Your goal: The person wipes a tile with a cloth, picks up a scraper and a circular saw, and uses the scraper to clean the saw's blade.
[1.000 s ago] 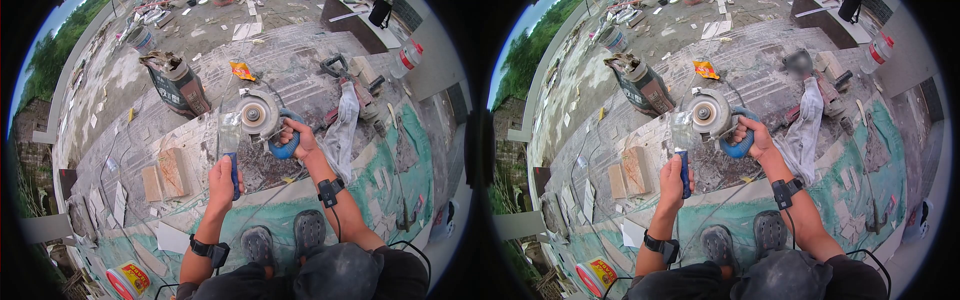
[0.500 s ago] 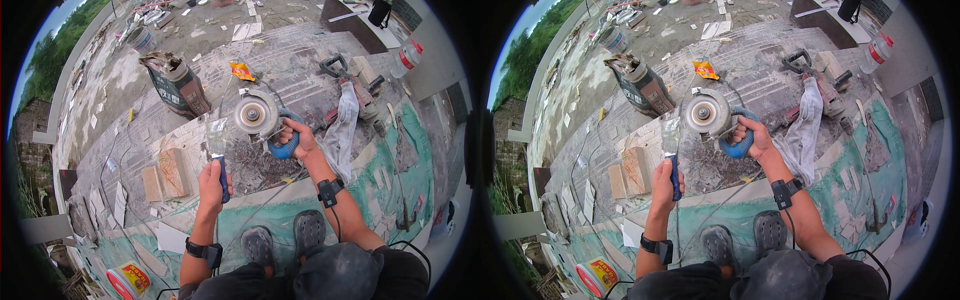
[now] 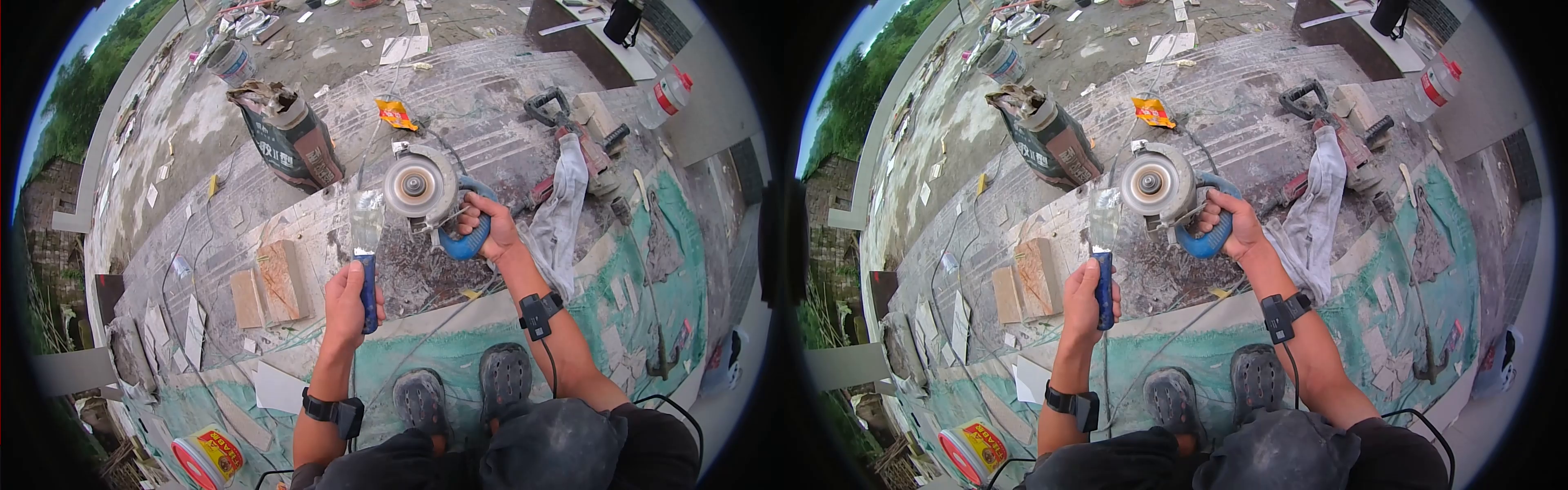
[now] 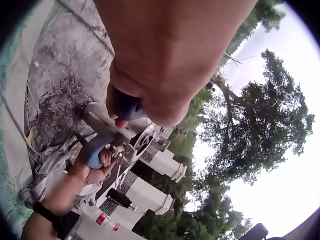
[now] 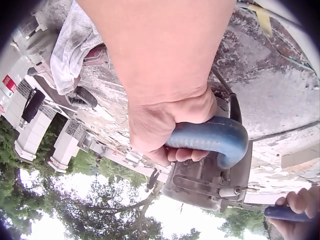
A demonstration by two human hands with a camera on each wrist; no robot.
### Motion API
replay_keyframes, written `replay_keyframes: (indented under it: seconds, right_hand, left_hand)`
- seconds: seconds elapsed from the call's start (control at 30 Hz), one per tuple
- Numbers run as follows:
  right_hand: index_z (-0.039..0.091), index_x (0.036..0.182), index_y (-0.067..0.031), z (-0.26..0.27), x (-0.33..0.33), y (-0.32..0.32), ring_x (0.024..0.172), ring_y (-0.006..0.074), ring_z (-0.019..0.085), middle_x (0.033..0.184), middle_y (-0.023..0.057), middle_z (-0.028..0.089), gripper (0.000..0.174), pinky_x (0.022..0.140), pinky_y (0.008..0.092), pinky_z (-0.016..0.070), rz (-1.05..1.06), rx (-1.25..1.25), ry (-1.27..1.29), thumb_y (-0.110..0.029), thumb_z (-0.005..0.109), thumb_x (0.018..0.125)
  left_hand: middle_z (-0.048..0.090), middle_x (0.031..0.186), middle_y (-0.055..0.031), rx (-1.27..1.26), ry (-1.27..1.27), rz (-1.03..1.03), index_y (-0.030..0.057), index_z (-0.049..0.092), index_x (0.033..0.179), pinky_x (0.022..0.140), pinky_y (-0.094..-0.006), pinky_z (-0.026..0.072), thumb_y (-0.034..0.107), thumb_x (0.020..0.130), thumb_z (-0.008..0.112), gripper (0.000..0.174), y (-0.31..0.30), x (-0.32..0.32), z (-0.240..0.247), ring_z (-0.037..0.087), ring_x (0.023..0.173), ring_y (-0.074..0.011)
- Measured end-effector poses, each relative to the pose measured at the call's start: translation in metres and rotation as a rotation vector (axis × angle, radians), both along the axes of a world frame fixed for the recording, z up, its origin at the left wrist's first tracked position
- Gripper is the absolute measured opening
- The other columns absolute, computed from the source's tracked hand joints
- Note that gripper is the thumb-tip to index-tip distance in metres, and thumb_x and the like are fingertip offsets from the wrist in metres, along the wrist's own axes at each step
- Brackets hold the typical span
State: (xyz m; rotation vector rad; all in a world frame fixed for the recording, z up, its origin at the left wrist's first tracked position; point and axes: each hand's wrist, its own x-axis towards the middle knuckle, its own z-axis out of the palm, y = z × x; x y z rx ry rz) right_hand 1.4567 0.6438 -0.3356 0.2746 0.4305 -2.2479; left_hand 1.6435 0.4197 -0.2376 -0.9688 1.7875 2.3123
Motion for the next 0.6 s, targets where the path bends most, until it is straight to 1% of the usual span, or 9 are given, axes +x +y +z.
replay_keyframes:
  seconds: [0.23,0.6]
  right_hand:
    - [0.056,0.089,-0.0092,0.0019,0.0008,-0.0013,0.060,0.0111,0.051,0.069,-0.0018,0.049,0.013,0.057,0.0283,0.0468,-0.014,0.013,-0.003,-0.017,0.059,0.099]
    - [0.055,0.090,-0.0106,0.0028,0.0005,-0.0015,0.059,0.0103,0.049,0.069,-0.0025,0.047,0.012,0.057,0.0277,0.0458,-0.009,0.020,0.011,-0.016,0.058,0.100]
  left_hand:
    - [0.059,0.064,-0.0071,-0.101,-0.011,0.032,0.0054,0.054,0.094,0.036,-0.0260,0.0441,0.040,0.107,0.045,0.038,0.0075,-0.0020,0.0022,0.057,0.042,-0.0141]
    - [0.058,0.064,-0.0060,-0.111,0.013,0.034,0.0058,0.053,0.094,0.037,-0.0261,0.0432,0.039,0.108,0.044,0.037,0.0095,-0.0086,0.0015,0.056,0.043,-0.0130]
